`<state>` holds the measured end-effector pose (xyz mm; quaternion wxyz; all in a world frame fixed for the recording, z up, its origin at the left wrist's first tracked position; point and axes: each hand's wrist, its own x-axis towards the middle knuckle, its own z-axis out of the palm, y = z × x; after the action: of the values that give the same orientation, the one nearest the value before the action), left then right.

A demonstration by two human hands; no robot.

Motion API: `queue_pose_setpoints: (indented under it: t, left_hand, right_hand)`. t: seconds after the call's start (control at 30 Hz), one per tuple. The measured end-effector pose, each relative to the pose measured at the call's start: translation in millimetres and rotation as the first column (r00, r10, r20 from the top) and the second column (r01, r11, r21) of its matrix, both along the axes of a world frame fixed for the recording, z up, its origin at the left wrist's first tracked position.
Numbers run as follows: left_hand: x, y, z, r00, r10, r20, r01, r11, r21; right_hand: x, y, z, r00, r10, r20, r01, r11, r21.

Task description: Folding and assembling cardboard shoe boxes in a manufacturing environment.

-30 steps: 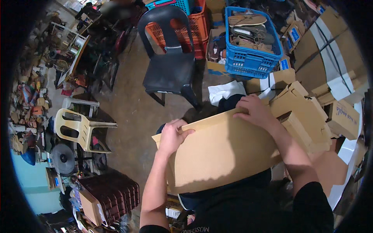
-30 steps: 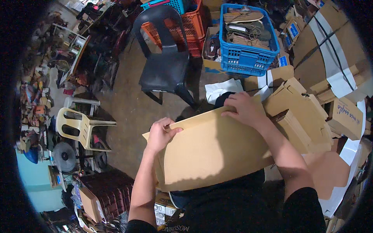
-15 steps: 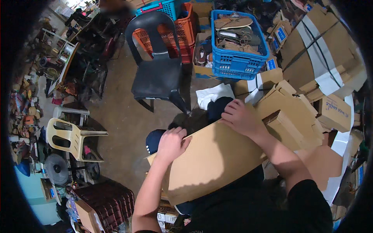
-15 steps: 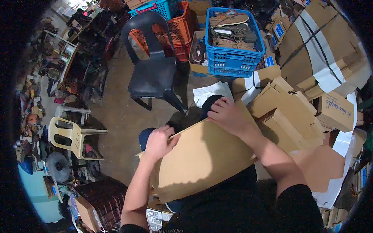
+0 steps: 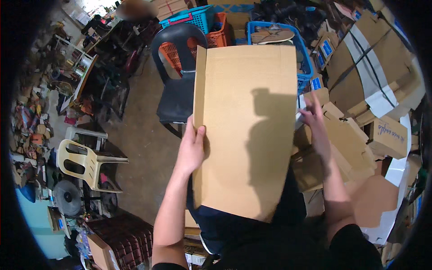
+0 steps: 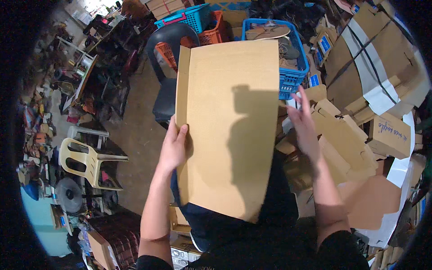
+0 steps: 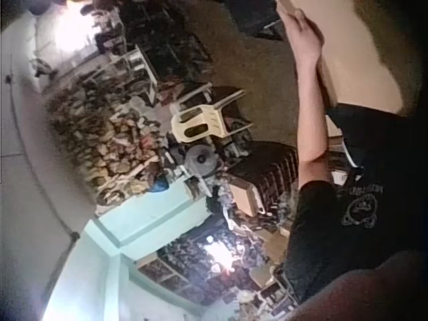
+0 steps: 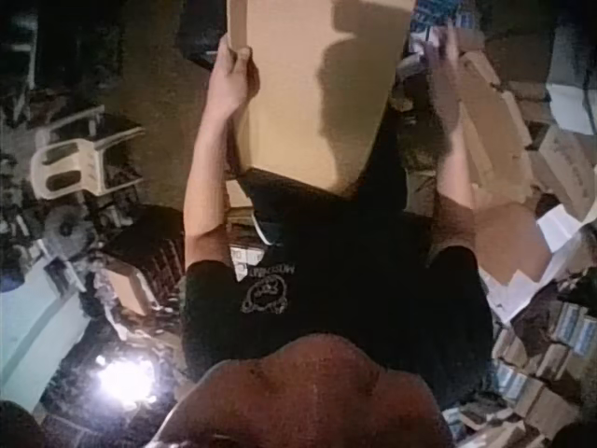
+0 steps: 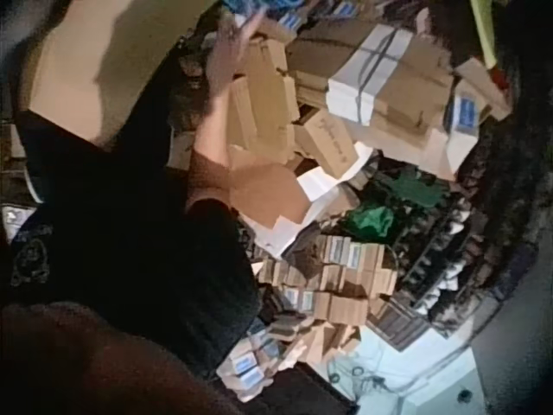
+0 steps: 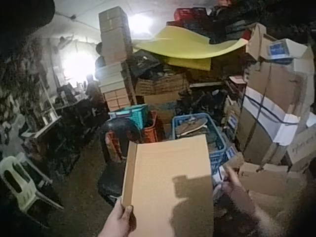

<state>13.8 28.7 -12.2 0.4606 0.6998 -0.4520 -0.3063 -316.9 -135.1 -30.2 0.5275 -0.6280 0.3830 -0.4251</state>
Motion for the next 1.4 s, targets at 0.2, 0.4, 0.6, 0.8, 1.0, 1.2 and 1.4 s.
queue_pose_setpoints:
  t: [0.2,0.4,0.6,0.8,1.0,1.2,1.4]
  left_hand:
    - [-70.3,23.9,0.3,0.953,-0.058,-0.297,0.034,0.996,-0.087]
    - [-46.9,17.1,11.4,0.87,-0.027,-0.492,-0.055,0.987,-0.152]
    - [3.4,-27.1,7.5,0.851,-0.001,-0.526,-0.146,0.96,-0.238]
    - [7.0,-32.0,14.8,0.771,-0.048,-0.635,-0.177,0.942,-0.285]
    - [-1.5,-6.9,-2.5,0.757,-0.046,-0.652,-0.216,0.924,-0.316]
    - [-20.7,-13.7,18.4,0.875,-0.103,-0.474,-0.121,0.899,-0.42]
    - [-11.0,-9.9,15.8,0.877,-0.057,-0.478,-0.152,0.909,-0.388]
  right_hand:
    - [41.8,-48.2,59.5,0.933,0.275,0.231,-0.294,0.954,0.055]
    - [50.0,-43.2,16.4,0.911,0.308,0.274,-0.336,0.94,0.062]
    - [80.0,-43.5,-12.6,0.939,0.283,0.195,-0.317,0.933,0.172]
    - [99.7,-35.9,-0.3,0.938,0.223,0.264,-0.295,0.916,0.273]
    - [99.1,-14.4,-4.7,0.909,0.271,0.316,-0.357,0.898,0.257]
    - [102.4,-3.2,-10.5,0.965,0.224,-0.139,-0.258,0.911,-0.322]
    - [105.8,6.1,14.4,0.973,0.193,-0.124,-0.226,0.906,-0.358]
